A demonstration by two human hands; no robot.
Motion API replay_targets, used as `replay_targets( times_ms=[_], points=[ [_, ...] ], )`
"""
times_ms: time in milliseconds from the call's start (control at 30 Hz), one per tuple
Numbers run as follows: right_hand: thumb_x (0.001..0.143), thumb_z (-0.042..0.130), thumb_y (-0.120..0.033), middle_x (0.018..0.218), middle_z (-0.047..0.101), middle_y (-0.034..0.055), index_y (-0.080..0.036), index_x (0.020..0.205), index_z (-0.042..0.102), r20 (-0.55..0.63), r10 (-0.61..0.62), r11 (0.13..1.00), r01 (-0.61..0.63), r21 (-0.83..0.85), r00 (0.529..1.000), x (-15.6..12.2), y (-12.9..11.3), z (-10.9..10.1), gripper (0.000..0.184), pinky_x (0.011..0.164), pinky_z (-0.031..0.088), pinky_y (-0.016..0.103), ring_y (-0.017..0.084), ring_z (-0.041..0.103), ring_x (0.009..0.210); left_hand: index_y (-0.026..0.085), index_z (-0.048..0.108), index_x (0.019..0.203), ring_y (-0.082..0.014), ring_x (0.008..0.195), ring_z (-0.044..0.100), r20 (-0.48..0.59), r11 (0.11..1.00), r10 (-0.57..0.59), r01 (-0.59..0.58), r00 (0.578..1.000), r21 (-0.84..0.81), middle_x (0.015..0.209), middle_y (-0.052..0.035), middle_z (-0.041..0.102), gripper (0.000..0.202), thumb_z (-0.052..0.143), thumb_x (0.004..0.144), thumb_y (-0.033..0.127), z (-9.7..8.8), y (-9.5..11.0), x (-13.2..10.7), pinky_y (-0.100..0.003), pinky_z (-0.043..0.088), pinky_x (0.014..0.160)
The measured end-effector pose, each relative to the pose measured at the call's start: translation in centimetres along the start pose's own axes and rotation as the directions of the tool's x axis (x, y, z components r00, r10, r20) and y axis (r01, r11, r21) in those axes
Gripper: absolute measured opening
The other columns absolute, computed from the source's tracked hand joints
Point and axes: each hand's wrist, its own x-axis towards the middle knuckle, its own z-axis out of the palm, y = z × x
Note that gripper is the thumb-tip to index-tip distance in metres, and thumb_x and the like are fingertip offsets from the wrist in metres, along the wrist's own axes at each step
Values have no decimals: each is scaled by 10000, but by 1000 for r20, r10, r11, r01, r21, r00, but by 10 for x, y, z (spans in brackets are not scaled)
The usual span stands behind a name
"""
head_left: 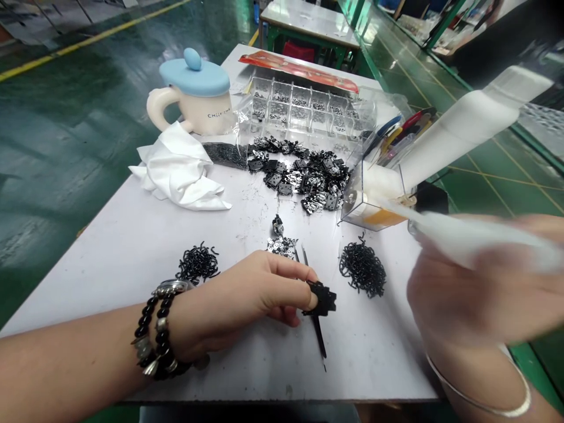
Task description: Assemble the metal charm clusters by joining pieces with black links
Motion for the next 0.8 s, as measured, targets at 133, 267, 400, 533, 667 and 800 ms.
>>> replay_targets(
  times_ms=[133,267,400,533,667,800],
  points=[
    [746,642,-203,777,496,-13,-229,822,445,95,129,992,-130,4,987,4,18,32,213,646,431,292,140,530,710,147,584,641,-80,542,390,19,1000,-2,2,1000,5,556,52,432,43,601,679,138,0,1,0,-244,337,602],
    [759,596,-185,839,592,-9,-241,981,395,321,248,967,-212,-143,914,-3,28,53,305,615,467,272,148,603,727,146,591,660,-78,535,366,6,1000,11,-11,1000,14,545,57,411,24,586,676,129,0,0,-1,-240,321,590],
    [686,655,-161,848,581,8,-223,1004,433,344,160,978,-102,-182,925,5,24,42,393,613,463,285,155,576,720,146,606,683,-85,561,369,-4,1000,19,-19,1000,0,571,51,435,13,600,671,145,0,1,-2,-237,331,597],
    [616,730,-158,878,530,23,-223,883,538,-196,-240,943,181,-279,951,31,32,4,335,579,388,284,158,505,714,162,601,668,-85,556,376,-16,999,28,-28,999,-17,586,56,461,35,608,663,128,1,2,-3,-236,342,590],
    [745,679,-209,969,641,63,-243,1048,611,-187,-144,914,58,-403,972,51,53,-21,312,671,422,346,205,602,757,176,636,716,-91,547,383,-50,999,19,-21,999,-24,570,61,468,84,624,649,125,1,2,-3,-241,349,584],
    [832,601,-223,804,666,41,-237,992,649,-132,-106,877,30,-479,986,50,61,-25,168,890,363,472,262,640,832,176,644,730,-90,542,378,-56,999,23,-25,998,-30,558,64,461,92,634,650,134,0,1,-1,-246,363,597]
  ],
)
